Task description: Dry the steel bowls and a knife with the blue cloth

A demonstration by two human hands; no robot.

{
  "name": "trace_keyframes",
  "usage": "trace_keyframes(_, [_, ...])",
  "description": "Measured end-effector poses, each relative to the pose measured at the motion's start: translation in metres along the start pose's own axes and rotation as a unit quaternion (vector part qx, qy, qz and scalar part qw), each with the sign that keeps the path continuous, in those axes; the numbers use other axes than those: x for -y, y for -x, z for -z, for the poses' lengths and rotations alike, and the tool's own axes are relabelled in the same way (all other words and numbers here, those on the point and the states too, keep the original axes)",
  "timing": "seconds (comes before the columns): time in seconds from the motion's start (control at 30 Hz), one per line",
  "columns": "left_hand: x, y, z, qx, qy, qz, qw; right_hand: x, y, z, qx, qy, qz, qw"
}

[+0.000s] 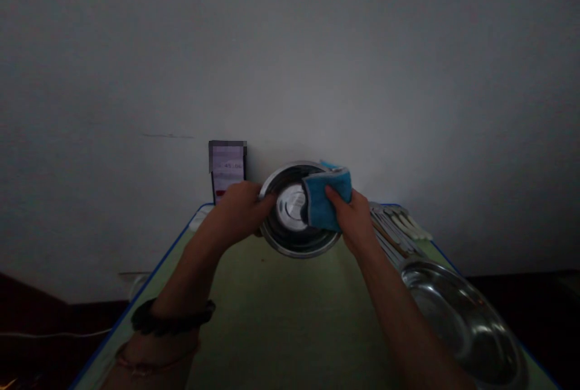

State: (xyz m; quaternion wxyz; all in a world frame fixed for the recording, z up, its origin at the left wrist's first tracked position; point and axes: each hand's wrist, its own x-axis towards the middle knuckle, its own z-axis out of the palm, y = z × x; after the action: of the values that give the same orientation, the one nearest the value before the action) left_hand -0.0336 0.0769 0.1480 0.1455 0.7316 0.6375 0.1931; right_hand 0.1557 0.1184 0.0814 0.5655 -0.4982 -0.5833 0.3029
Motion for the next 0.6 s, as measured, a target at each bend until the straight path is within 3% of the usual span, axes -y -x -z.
trace_keyframes(0.1, [0.001,-0.001,0.0,-0.047,-0.046,-0.016,0.998,0.0,-0.001,0.001,-0.003,-0.023,0.003,1.0])
trace_keyframes(0.23, [0.005,0.0,-0.005,0.006,-0.115,-0.016,0.993,0.019,0.005,0.01,0.079,0.106,0.104,0.986])
trace_keyframes(0.33, [0.007,0.0,-0.011,0.036,-0.145,-0.04,0.988,0.033,0.012,0.012,0.178,0.197,0.161,0.951])
trace_keyframes(0.4, [0.007,0.001,-0.014,0.052,-0.166,-0.053,0.983,0.035,0.015,0.01,0.201,0.264,0.166,0.929])
trace_keyframes(0.5, [0.004,0.001,-0.015,0.062,-0.191,-0.066,0.978,0.028,0.014,0.005,0.187,0.316,0.129,0.921])
trace_keyframes(0.6, [0.001,-0.001,-0.011,0.036,-0.207,-0.067,0.975,0.015,0.009,0.001,0.112,0.249,0.081,0.959])
